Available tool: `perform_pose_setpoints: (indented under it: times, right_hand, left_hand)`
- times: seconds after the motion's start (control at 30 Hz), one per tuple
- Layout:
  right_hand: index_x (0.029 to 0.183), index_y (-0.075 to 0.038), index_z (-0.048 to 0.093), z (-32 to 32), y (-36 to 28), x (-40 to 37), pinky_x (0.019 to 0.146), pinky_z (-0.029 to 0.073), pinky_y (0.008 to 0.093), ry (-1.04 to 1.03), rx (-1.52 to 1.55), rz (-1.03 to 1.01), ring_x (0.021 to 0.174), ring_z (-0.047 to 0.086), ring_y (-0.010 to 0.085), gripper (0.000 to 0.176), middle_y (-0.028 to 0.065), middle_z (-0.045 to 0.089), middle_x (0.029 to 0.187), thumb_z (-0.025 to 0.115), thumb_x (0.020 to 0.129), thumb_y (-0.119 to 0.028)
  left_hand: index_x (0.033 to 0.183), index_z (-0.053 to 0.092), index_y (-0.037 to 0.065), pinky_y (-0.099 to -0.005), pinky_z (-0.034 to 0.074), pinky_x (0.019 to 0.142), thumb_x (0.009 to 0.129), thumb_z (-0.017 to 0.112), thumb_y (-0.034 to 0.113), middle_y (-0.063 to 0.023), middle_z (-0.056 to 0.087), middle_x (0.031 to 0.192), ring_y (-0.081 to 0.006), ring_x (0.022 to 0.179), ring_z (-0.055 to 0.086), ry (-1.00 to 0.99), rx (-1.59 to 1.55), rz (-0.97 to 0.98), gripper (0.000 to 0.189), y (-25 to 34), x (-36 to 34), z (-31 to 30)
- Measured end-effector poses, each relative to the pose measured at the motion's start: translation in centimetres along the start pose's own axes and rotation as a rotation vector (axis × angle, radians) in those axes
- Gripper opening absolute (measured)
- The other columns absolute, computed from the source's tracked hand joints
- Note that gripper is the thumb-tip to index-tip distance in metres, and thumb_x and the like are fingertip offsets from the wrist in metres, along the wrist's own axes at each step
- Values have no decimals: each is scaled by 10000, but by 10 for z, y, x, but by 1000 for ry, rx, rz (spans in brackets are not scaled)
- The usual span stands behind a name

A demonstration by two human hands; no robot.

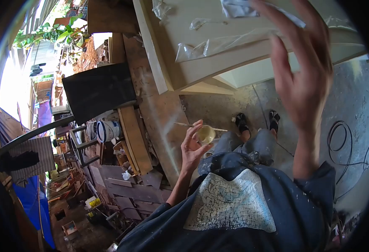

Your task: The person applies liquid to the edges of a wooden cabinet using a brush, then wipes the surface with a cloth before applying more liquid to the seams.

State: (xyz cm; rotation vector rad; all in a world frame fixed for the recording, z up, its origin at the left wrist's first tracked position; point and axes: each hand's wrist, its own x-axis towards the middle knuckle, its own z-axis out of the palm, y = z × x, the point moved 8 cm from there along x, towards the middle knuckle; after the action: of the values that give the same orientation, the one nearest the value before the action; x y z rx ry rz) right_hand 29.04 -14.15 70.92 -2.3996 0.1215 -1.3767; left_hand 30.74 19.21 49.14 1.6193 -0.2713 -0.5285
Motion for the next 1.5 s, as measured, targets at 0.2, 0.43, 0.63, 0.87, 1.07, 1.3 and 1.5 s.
perform_pose_setpoints:
  times: [0.2, 0.43, 0.63, 0.87, 1.07, 1.3, 1.5]
  right_hand:
    - [1120, -4, 697, 51, -16, -159, 805, 545, 359, -423, 645, 666, 920, 685, 300, 286, 102, 704, 1062, 636, 868, 117]
    - [1248, -17, 577, 94, -27, -254, 855, 573, 377, -728, 905, 811, 1050, 725, 300, 414, 167, 720, 1111, 673, 859, 89]
    - [1232, -8, 572, 97, -34, -274, 803, 579, 350, -639, 890, 904, 960, 752, 275, 366, 175, 735, 1026, 654, 885, 72]
    - [1163, -26, 670, 77, -4, -268, 769, 565, 323, -530, 779, 993, 907, 743, 225, 270, 147, 734, 985, 698, 901, 36]
    - [1114, -65, 721, 41, 19, -231, 729, 501, 353, -560, 485, 793, 808, 694, 234, 236, 59, 713, 944, 748, 884, -21]
    - [1099, -89, 735, 23, 6, -181, 704, 525, 359, -637, 312, 557, 824, 633, 224, 278, 35, 670, 928, 751, 834, -8]
    - [1103, -86, 731, 20, -11, -150, 698, 547, 368, -744, 122, 364, 812, 613, 230, 315, 36, 629, 908, 734, 797, -10]
  left_hand:
    - [1415, 587, 40, -408, 335, 1197, 691, 895, 7, -125, 474, 1529, -241, 1424, 435, -112, -98, -53, 788, 4, 4, 35]
    - [1422, 578, 44, -405, 329, 1195, 702, 894, -23, -125, 472, 1529, -237, 1425, 427, -265, -118, -94, 789, -1, 13, 59]
    - [1424, 576, 85, -435, 373, 1182, 739, 877, 3, -104, 410, 1558, -237, 1444, 407, -357, -52, -137, 753, -6, 17, 69]
    - [1429, 578, 119, -442, 381, 1169, 746, 883, 36, -65, 373, 1557, -222, 1443, 399, -297, 82, -103, 753, 1, 21, 61]
    - [1418, 574, 49, -372, 417, 1102, 734, 887, 98, -78, 509, 1362, -209, 1297, 501, -47, 204, -98, 754, 6, 31, 35]
    - [1437, 548, 48, -376, 453, 1082, 771, 840, -25, -75, 506, 1361, -209, 1284, 525, -45, 174, -12, 730, 8, 49, 44]
    - [1431, 553, 77, -425, 452, 1101, 778, 848, -19, -91, 493, 1413, -228, 1334, 513, -67, 226, 62, 722, 14, 55, 56]
